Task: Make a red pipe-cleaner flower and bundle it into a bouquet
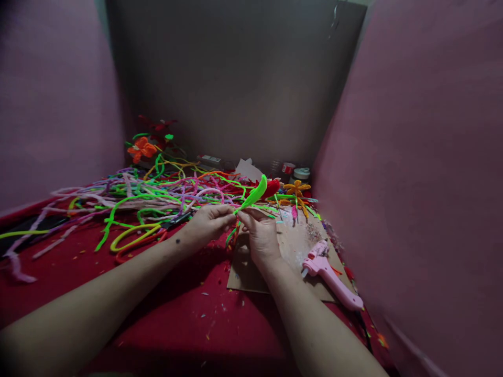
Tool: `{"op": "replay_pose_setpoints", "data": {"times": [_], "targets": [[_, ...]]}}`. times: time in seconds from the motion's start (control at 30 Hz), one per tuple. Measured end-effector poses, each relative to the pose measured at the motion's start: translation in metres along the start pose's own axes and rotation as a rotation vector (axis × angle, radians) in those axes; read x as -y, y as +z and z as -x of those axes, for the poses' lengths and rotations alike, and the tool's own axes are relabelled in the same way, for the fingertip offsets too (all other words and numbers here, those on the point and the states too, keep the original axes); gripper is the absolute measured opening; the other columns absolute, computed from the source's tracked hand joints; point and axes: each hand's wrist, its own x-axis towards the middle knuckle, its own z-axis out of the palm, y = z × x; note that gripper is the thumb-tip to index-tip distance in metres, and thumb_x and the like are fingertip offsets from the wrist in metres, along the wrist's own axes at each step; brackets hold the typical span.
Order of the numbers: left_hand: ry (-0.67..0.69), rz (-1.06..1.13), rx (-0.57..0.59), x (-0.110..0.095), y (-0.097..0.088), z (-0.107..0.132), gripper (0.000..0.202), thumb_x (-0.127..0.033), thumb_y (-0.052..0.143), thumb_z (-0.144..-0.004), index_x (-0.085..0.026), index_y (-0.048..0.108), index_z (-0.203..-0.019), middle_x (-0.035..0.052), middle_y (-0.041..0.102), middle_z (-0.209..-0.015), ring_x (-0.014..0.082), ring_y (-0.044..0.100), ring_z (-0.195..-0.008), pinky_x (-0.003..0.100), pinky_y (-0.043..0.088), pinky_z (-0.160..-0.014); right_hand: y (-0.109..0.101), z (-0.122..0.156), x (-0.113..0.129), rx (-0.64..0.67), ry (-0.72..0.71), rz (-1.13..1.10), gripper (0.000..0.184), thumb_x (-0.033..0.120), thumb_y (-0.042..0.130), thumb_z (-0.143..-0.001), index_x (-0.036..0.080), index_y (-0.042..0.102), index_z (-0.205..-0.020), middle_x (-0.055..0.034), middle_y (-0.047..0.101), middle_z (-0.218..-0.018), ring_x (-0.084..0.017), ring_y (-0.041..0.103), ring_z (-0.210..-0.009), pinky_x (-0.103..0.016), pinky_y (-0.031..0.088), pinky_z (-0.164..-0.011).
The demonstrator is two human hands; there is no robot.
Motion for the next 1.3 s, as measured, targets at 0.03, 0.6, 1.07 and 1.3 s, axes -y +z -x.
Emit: {"op": "replay_pose_setpoints", "data": {"times": [0.03,0.6,1.07,1.3], "targets": [[-0.028,0.049,0.022,0.0,-0.001,0.0,0.022,-0.028,0.053,-0.077,-0.016,0.049,-0.059,-0.0068,0.039,-0.047,0.0046,0.029,-0.04,0.018,0.022,-0.04,0.0,0.0,-0.001,0.004,0.003,-0.022,0.011,0.028,0.067,-0.064,0.019,0.07,-0.071,0.0005,0.065,-0.068,-0.013,0.048,-0.061,-0.025,0.037,-0.056],[-0.262,0.599,0.398,0.0,-0.02,0.002,0.018,-0.03,0.06,-0.077,-0.012,0.057,-0.078,-0.0072,0.039,-0.05,-0.0001,0.018,-0.033,0.016,0.011,-0.035,-0.001,-0.003,0.003,0.211,0.176,-0.311,0.01,0.019,0.073,-0.058,0.021,0.072,-0.068,0.0022,0.066,-0.063,-0.009,0.052,-0.054,-0.024,0.041,-0.055],[0.177,-0.107,-0.137,0.002,0.004,0.002,0.012,-0.019,0.054,-0.077,-0.016,0.061,-0.068,-0.0046,0.048,-0.056,0.0076,0.04,-0.052,0.018,0.031,-0.052,0.0,-0.003,-0.004,-0.027,0.217,-0.341,0.014,0.016,0.076,-0.054,0.018,0.07,-0.066,0.0015,0.067,-0.065,-0.012,0.058,-0.058,-0.023,0.04,-0.049],[-0.126,0.341,0.053,-0.005,-0.001,0.002,0.022,-0.03,0.056,-0.078,-0.016,0.049,-0.061,-0.0077,0.041,-0.045,0.0023,0.028,-0.033,0.016,0.019,-0.035,-0.002,-0.005,0.0,0.029,0.216,-0.383,0.01,0.017,0.075,-0.056,0.019,0.069,-0.063,0.0002,0.069,-0.07,-0.013,0.06,-0.06,-0.026,0.044,-0.055]]}}
